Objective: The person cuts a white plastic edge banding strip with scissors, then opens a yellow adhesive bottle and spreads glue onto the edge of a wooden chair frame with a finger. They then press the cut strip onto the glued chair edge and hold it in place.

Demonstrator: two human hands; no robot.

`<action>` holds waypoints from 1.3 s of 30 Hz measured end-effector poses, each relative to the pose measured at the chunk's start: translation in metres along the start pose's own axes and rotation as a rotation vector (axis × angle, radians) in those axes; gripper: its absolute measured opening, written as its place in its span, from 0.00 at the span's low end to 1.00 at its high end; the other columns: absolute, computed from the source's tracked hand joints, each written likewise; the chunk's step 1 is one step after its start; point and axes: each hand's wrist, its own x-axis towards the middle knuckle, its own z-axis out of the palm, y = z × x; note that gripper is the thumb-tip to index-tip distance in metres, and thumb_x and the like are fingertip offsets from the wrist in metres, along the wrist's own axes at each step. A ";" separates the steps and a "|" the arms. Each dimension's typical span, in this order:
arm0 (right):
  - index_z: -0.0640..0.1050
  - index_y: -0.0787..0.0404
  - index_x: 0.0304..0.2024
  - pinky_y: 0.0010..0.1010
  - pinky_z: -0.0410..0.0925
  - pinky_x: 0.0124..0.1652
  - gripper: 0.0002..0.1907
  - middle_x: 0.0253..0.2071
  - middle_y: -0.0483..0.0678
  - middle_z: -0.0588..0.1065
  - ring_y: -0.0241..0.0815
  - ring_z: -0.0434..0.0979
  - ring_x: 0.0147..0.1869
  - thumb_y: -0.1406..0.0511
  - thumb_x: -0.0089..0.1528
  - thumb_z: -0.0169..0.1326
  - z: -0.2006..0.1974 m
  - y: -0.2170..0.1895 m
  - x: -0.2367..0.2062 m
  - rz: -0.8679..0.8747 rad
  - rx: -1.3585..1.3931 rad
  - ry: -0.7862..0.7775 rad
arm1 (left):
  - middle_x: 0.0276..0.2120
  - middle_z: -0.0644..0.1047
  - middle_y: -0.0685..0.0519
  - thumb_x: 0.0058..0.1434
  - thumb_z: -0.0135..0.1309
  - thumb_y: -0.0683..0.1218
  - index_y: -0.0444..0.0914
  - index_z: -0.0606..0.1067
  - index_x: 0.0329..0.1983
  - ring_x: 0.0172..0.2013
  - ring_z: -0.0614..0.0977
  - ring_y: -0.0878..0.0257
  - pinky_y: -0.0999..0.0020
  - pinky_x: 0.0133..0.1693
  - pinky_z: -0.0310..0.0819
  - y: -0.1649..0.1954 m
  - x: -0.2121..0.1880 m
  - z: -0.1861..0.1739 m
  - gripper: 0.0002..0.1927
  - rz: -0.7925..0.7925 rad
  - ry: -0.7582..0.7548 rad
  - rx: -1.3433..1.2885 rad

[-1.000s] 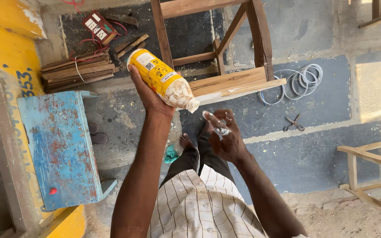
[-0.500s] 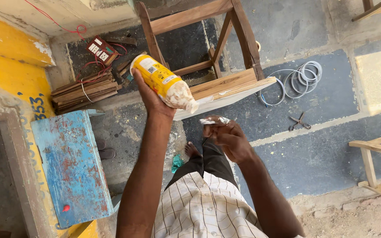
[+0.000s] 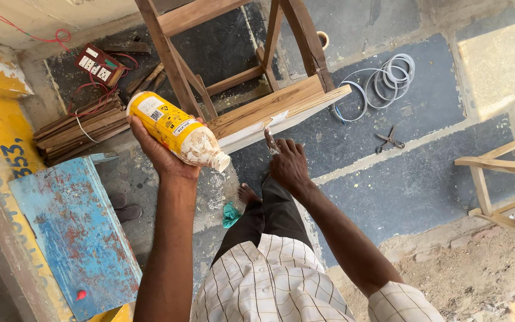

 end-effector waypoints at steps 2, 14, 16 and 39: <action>0.76 0.68 0.60 0.47 0.69 0.49 0.28 0.42 0.55 0.76 0.54 0.75 0.46 0.74 0.55 0.45 -0.010 0.006 -0.001 0.103 0.112 -0.005 | 0.40 0.78 0.46 0.57 0.49 0.76 0.49 0.63 0.66 0.34 0.86 0.47 0.48 0.37 0.87 0.003 -0.001 -0.001 0.41 -0.022 -0.018 -0.029; 0.62 0.70 0.72 0.43 0.74 0.38 0.40 0.39 0.53 0.76 0.51 0.78 0.36 0.69 0.55 0.41 0.007 -0.008 0.010 0.304 0.517 -0.076 | 0.39 0.78 0.45 0.57 0.51 0.76 0.44 0.63 0.67 0.35 0.86 0.47 0.47 0.39 0.87 0.006 -0.012 0.001 0.45 -0.018 -0.012 -0.015; 0.75 0.67 0.50 0.42 0.73 0.45 0.19 0.33 0.52 0.77 0.49 0.78 0.36 0.67 0.57 0.46 0.007 -0.013 0.015 0.229 0.244 -0.259 | 0.38 0.77 0.45 0.57 0.50 0.77 0.44 0.62 0.67 0.34 0.86 0.48 0.47 0.38 0.87 0.007 -0.014 0.000 0.46 -0.033 -0.020 -0.021; 0.66 0.54 0.69 0.40 0.70 0.26 0.31 0.26 0.51 0.74 0.44 0.71 0.21 0.66 0.61 0.48 0.009 -0.060 0.014 0.271 0.033 -0.390 | 0.38 0.79 0.47 0.62 0.51 0.74 0.45 0.66 0.66 0.34 0.85 0.46 0.48 0.37 0.85 0.033 -0.020 -0.021 0.39 0.065 -0.089 -0.023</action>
